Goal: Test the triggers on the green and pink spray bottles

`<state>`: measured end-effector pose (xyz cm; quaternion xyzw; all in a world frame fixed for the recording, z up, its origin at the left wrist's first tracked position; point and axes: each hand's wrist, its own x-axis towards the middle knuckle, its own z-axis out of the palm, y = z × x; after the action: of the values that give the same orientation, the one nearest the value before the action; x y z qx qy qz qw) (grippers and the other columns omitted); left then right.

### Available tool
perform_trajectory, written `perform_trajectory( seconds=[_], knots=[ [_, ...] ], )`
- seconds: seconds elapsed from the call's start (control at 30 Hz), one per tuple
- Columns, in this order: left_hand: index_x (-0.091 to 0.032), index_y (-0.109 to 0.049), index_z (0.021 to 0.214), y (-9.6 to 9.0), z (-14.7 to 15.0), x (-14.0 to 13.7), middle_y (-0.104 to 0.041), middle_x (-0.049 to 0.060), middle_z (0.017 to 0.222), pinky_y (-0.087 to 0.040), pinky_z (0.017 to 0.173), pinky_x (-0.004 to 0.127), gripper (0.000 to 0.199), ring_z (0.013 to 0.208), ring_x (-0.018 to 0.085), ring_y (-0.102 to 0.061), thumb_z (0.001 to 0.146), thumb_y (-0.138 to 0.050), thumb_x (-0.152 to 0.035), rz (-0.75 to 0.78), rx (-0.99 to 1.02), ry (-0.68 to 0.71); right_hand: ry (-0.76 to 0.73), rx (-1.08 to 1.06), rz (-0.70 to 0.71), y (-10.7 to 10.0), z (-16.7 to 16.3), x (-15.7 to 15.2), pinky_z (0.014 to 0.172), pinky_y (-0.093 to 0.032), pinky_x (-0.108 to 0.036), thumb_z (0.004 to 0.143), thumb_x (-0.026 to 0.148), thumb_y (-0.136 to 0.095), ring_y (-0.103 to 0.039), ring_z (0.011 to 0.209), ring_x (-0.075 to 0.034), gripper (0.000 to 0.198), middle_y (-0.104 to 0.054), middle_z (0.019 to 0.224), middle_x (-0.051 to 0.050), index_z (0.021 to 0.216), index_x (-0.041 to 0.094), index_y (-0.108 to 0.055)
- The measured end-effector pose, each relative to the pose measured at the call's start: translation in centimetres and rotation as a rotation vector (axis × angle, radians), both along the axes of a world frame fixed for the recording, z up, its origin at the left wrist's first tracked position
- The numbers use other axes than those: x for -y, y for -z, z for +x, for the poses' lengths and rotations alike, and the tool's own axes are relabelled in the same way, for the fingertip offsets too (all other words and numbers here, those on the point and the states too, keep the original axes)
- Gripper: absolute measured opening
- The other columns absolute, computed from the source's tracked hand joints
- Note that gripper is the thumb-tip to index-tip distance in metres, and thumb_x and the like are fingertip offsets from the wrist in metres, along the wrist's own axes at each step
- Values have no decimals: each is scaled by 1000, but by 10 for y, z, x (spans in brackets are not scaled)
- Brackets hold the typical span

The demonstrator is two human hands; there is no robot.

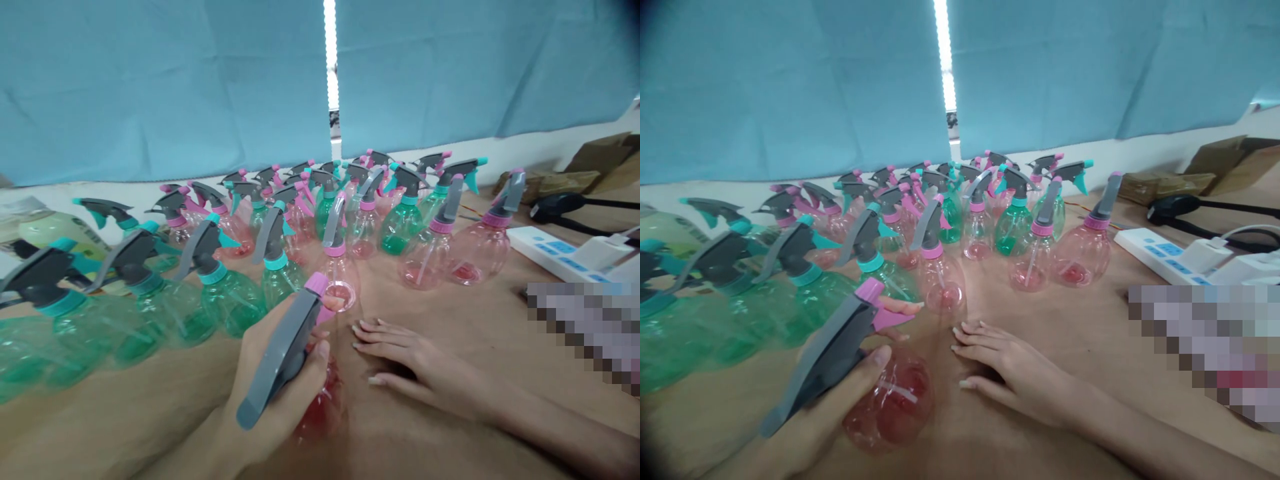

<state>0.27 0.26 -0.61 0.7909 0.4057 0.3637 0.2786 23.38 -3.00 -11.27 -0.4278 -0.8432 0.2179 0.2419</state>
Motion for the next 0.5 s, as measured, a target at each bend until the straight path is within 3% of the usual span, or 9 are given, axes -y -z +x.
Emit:
perform_trajectory(
  seconds=[0.2, 0.5],
  knots=[
    [-26, -58, 77, -1, -1, 2, -62, -2, 67, -53, 56, 28, 6, 59, 17, -60, 76, -54, -30, -5, -12, 2, 5, 12, 10, 0, 0, 0, 117, -27, -46, 96, 42, -53, -39, 138, -23, 49, -48, 146, -5, 141, 26, -48],
    [-26, -47, 68, -8, -1, 4, -47, -4, 60, -44, 50, 27, 8, 52, 15, -47, 73, -51, -26, -60, 0, 16, 1, 3, 11, 0, 0, 0, 117, -28, -46, 95, 41, -54, -39, 138, -24, 49, -48, 146, -5, 141, 26, -48]
  ],
)
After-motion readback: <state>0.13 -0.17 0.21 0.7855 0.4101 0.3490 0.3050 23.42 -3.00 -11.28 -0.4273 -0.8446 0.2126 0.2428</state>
